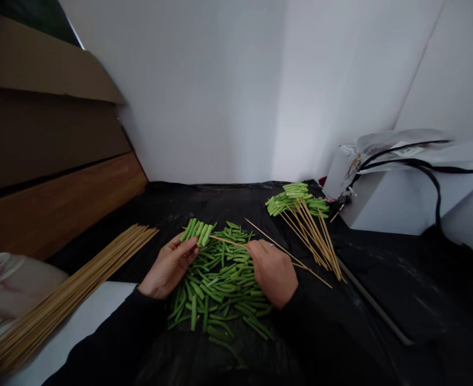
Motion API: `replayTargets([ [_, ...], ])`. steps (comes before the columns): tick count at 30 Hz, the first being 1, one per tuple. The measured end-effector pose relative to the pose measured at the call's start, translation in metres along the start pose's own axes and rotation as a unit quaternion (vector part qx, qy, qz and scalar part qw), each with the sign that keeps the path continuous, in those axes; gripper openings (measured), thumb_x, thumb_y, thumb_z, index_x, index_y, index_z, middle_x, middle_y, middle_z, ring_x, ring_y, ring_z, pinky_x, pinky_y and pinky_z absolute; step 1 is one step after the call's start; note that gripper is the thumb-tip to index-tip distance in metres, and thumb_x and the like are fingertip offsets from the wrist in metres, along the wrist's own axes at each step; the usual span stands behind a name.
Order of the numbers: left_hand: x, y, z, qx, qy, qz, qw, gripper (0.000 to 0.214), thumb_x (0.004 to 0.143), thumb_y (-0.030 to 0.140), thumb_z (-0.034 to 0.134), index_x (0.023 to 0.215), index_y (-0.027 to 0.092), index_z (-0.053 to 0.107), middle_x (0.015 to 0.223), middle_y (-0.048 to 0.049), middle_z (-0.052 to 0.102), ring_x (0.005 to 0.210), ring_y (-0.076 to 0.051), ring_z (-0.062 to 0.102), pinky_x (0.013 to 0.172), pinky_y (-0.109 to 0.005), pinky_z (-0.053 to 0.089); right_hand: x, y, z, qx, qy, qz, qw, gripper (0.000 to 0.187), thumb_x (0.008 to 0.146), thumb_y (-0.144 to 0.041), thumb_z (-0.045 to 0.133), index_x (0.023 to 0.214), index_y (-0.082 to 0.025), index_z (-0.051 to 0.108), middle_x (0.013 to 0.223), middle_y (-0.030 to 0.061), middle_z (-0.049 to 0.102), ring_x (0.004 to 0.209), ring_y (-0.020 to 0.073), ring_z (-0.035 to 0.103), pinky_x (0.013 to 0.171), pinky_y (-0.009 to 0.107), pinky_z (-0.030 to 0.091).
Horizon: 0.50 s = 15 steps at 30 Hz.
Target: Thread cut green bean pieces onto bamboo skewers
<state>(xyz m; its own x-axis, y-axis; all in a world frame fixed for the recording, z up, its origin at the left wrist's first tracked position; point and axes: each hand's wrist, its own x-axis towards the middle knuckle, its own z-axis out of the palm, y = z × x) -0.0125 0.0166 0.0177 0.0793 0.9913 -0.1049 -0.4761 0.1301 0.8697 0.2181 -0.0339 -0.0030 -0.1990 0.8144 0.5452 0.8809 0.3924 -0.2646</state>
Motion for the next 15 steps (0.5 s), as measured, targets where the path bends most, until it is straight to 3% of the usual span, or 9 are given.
replayTargets([
  [5, -0.002, 0.000, -0.001, 0.039, -0.010, -0.029, 0.999, 0.041, 0.073, 0.024, 0.074, 0.112, 0.017, 0.063, 0.099, -0.0082, 0.070, 0.080, -0.011, 0.066, 0.068, -0.019, 0.051, 0.008, 0.026, -0.006, 0.020, 0.119, 0.041, 0.992, 0.024, 0.094, -0.024, 0.037, 0.098, -0.018, 0.060, 0.093, 0.0076, 0.064, 0.089, 0.0178, 0.060, 0.081, 0.029, 0.045],
  [11, -0.002, 0.000, -0.001, 0.052, -0.027, -0.055, 0.997, 0.036, 0.073, 0.020, 0.073, 0.108, 0.016, 0.067, 0.090, -0.0063, 0.070, 0.072, -0.009, 0.063, 0.064, -0.017, 0.049, 0.012, 0.082, -0.022, -0.029, 0.224, 0.151, 0.962, 0.028, 0.087, -0.018, 0.037, 0.104, -0.017, 0.058, 0.097, 0.0107, 0.063, 0.093, 0.0220, 0.058, 0.084, 0.035, 0.045],
  [15, -0.002, -0.002, -0.001, 0.054, -0.028, -0.059, 0.996, 0.033, 0.072, 0.020, 0.074, 0.105, 0.016, 0.069, 0.087, -0.0055, 0.070, 0.071, -0.009, 0.062, 0.063, -0.016, 0.048, 0.004, 0.124, -0.030, -0.087, 0.225, 0.245, 0.939, 0.039, 0.081, -0.014, 0.035, 0.116, -0.013, 0.051, 0.091, 0.0106, 0.062, 0.090, 0.0231, 0.057, 0.081, 0.036, 0.044],
])
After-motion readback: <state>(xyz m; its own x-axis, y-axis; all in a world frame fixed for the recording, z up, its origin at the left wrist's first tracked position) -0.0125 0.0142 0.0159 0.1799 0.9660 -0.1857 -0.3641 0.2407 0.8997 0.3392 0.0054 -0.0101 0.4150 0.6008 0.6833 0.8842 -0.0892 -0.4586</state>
